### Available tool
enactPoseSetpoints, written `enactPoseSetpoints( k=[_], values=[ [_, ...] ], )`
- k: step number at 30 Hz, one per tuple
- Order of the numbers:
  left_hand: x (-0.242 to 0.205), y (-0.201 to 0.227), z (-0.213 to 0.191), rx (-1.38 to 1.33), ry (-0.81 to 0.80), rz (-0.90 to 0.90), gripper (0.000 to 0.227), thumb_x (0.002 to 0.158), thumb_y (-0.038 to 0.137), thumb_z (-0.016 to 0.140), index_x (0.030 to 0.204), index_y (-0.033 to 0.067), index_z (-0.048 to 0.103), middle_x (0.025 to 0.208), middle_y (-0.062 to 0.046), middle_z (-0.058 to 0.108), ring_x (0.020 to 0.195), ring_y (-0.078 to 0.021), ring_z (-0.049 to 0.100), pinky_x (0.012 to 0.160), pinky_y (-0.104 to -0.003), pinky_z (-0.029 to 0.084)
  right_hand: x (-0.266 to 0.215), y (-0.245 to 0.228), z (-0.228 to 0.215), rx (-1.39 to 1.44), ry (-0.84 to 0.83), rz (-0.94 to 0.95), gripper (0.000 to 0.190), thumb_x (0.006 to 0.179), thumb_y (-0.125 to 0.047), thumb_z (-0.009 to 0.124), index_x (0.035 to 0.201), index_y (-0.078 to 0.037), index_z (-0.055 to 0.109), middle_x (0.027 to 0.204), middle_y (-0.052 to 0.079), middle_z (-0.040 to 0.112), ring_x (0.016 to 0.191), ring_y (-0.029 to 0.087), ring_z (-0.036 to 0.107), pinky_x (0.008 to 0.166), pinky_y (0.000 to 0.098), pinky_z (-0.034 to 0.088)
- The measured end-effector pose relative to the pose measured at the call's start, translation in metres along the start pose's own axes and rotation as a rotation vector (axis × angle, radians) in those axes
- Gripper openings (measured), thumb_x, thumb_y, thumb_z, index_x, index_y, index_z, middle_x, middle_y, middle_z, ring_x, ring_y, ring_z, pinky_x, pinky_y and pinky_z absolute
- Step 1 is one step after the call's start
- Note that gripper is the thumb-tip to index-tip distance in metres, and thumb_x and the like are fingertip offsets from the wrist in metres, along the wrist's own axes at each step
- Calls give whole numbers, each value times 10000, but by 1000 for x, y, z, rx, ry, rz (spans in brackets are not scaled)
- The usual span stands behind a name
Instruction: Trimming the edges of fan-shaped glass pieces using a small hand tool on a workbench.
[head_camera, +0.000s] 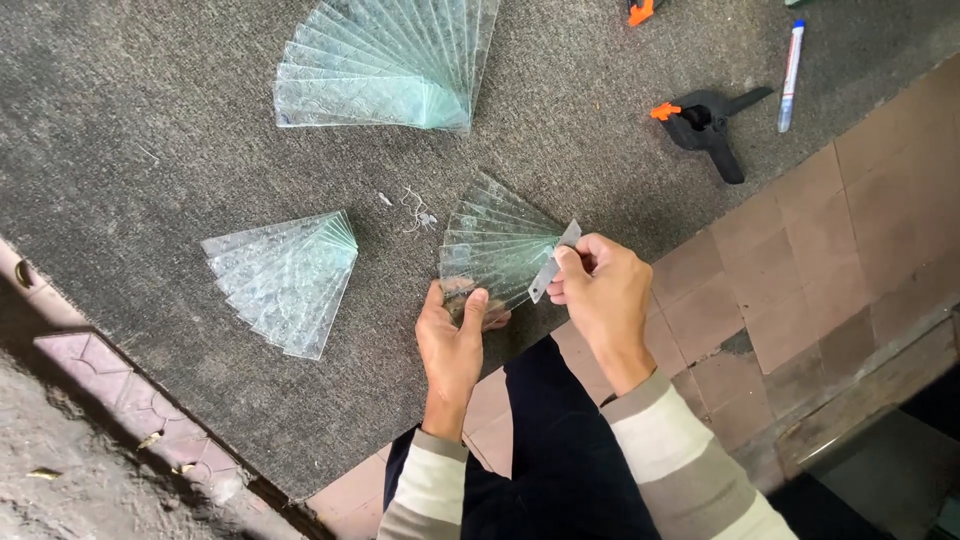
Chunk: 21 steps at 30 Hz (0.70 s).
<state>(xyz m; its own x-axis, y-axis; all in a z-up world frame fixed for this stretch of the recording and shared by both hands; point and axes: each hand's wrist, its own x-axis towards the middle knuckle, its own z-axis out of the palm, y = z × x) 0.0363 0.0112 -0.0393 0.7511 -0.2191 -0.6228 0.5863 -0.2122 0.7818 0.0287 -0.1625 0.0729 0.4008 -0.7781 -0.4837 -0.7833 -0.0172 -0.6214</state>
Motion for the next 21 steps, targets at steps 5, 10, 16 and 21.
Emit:
enactPoseSetpoints(
  k=[5, 10, 16, 21],
  values=[
    [6, -6, -2, -95, -33, 8, 762, 1055, 114, 722, 1574, -279, 325, 1048, -414, 783, 855, -413, 832, 773, -522, 714, 4, -7, -2, -16, -8, -11, 168, 994, 4, 694, 969, 144, 784, 712, 283, 755, 598, 302, 807, 549, 356, 722],
    [11, -18, -9, -118, -28, 16, 743, 1057, 90, 705, 1540, -302, 298, 989, -446, 769, 780, -460, 829, 673, -538, 737, -7, -7, 0, -61, -38, -50, 175, 1021, 36, 656, 998, 156, 781, 740, 293, 762, 625, 305, 812, 558, 331, 726],
    [8, 0, 1, 12, 30, 13, 775, 1035, 176, 767, 1512, -297, 381, 1009, -412, 790, 879, -437, 839, 749, -551, 713, 2, -9, 4, -71, -21, -134, 158, 1019, 46, 670, 1002, 159, 778, 721, 285, 750, 611, 298, 804, 537, 322, 719],
    [0, 22, 0, 18, 28, 39, 578, 1020, 152, 769, 1415, -218, 565, 967, -347, 826, 869, -407, 847, 793, -524, 695, -1, -8, 6, -77, -15, -71, 169, 1021, 9, 679, 967, 127, 787, 701, 280, 750, 596, 280, 802, 524, 309, 709]
  ],
)
